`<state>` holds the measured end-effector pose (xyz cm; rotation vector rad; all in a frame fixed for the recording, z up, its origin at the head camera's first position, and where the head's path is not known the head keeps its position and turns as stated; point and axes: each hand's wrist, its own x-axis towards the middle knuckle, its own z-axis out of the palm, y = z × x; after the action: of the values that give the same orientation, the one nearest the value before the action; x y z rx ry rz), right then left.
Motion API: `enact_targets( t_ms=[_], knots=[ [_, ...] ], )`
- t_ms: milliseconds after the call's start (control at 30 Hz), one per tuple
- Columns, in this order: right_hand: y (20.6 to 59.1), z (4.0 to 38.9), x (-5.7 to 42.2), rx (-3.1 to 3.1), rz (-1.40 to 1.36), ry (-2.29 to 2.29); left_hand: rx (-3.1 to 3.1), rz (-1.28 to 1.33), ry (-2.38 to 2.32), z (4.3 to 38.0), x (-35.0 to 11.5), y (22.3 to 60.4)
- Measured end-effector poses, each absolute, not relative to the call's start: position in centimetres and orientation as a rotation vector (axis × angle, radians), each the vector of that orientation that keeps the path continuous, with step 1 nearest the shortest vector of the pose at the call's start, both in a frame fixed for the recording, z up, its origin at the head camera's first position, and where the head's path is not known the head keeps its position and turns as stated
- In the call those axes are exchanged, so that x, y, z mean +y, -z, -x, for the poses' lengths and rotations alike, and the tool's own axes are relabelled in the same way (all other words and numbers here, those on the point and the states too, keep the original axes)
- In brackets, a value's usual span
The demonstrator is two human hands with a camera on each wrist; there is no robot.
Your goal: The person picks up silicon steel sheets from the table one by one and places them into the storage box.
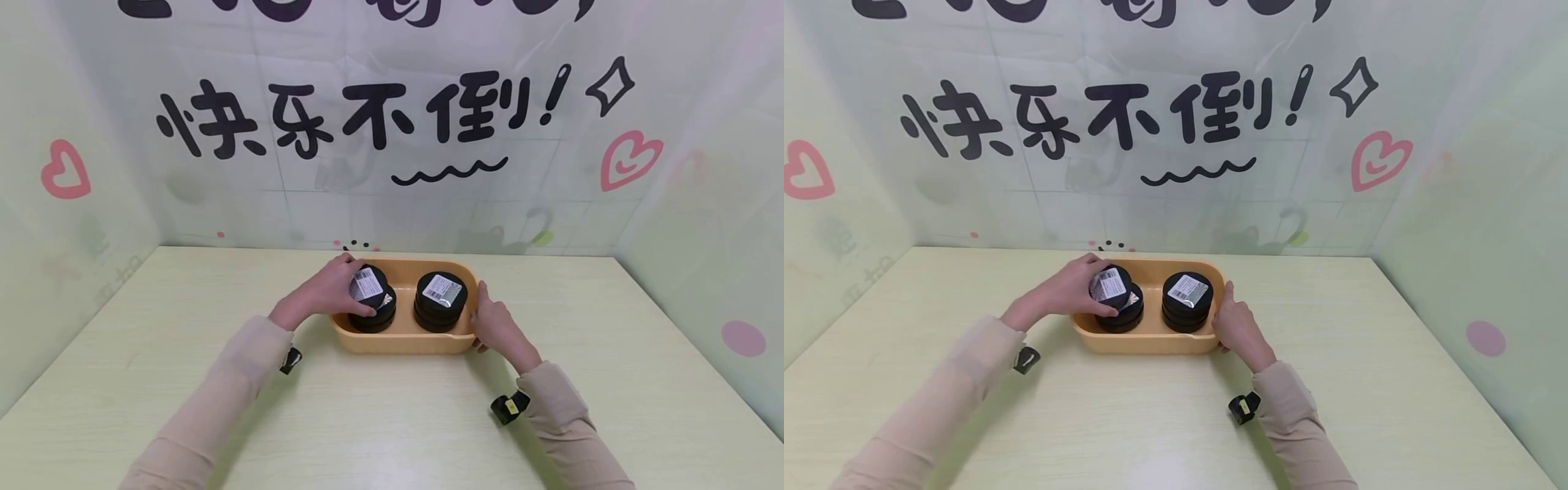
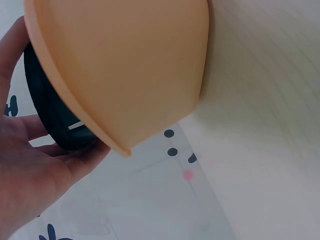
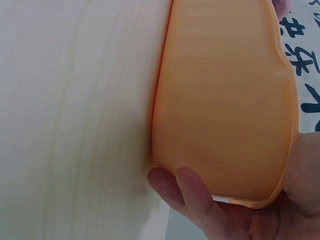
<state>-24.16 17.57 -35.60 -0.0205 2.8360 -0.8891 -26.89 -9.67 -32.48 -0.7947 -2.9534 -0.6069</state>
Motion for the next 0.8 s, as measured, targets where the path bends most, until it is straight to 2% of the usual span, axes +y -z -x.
enact_targets(
  t_ms=[800],
  knots=[
    [35.58,24.19,17.58,2.828,0.017,0.882,-3.002,0.835,0.579,27.39,-8.98,33.44]
  ],
)
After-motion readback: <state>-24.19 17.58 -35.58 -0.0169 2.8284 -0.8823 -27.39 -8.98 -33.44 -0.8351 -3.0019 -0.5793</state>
